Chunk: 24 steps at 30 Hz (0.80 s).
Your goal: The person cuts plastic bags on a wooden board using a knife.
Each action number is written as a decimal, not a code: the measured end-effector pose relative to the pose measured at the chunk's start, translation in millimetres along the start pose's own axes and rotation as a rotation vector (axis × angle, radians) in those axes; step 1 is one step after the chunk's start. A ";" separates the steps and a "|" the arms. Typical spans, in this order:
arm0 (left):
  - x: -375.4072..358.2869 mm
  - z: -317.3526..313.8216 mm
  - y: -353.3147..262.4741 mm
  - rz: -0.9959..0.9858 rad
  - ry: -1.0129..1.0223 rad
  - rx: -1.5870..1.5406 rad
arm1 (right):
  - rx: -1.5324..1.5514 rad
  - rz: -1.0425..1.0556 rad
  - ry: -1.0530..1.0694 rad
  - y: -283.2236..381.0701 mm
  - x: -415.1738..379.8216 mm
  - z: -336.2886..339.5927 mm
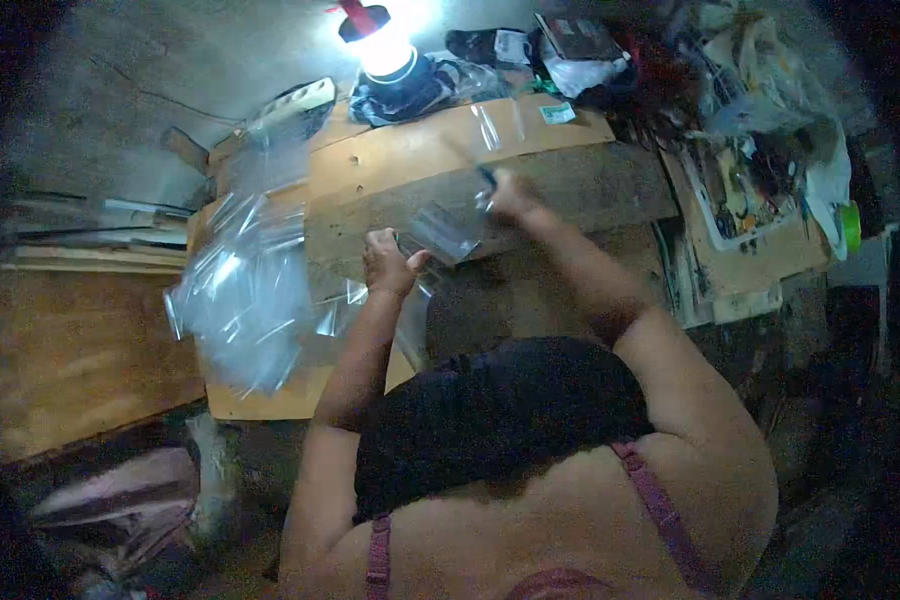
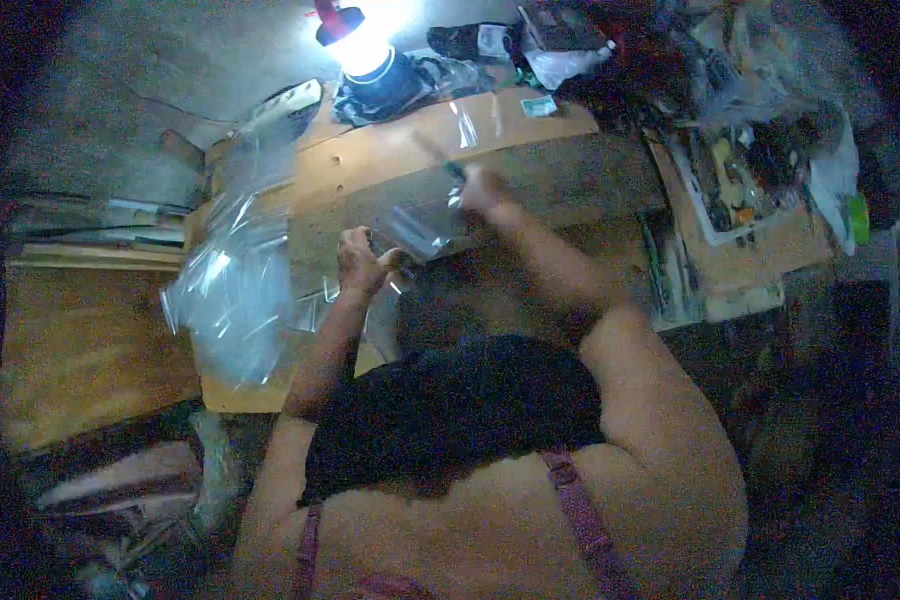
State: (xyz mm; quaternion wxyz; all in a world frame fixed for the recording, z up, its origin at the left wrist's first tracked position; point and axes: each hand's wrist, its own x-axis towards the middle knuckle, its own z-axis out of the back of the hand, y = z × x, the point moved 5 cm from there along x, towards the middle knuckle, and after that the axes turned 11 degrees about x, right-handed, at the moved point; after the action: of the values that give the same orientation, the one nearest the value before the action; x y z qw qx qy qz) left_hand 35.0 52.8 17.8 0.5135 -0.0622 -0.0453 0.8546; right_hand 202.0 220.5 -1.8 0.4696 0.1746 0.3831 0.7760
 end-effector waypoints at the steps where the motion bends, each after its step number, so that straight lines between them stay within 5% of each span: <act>1: 2.0 -0.2 3.9 0.017 -0.006 0.003 | 0.008 -0.051 -0.113 -6.7 13.7 20.7; 5: 4.5 -6.7 16.0 0.079 0.112 -0.243 | -0.142 -0.020 -0.409 -30.5 51.9 65.8; 7: 5.2 -5.8 16.8 0.065 0.134 -0.329 | -0.229 0.161 -0.517 -1.2 39.0 84.0; 9: 3.9 -6.3 5.6 -0.017 0.162 -0.772 | 0.077 0.088 0.002 26.3 22.2 55.9; 11: -0.8 6.2 -9.6 -0.098 0.043 -0.882 | 0.445 0.405 0.297 59.0 -13.8 14.9; 12: -5.7 21.5 -16.1 -0.186 -0.069 -0.983 | 0.565 0.354 0.409 57.0 -18.5 -7.0; 13: -11.9 50.3 -25.0 -0.214 -0.115 -0.723 | 0.684 0.299 0.519 58.8 -24.5 -21.0; 16: -24.0 79.4 -27.2 -0.205 -0.300 -0.782 | 0.395 0.275 0.460 69.5 -28.7 -9.4; 17: -35.0 91.8 -30.8 -0.202 -0.316 -0.781 | 0.156 0.441 0.308 108.3 -44.7 25.4; 20: -77.6 110.1 -23.8 -0.080 -0.441 -0.768 | 0.055 0.699 0.030 152.4 -66.3 77.2; 22: -90.4 59.1 -36.8 -0.039 0.648 -1.503 | 0.049 0.912 0.017 165.0 -85.6 98.6; 24: -91.4 70.3 -47.5 -0.025 0.757 -1.778 | 0.103 1.137 -0.003 178.6 -119.6 122.9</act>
State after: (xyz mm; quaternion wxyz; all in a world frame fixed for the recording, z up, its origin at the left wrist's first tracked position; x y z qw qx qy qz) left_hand 108.2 -6.6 99.5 0.2683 -0.6989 -0.5080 0.4260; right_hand 232.8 122.9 223.6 -0.0305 0.3769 0.2655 0.8869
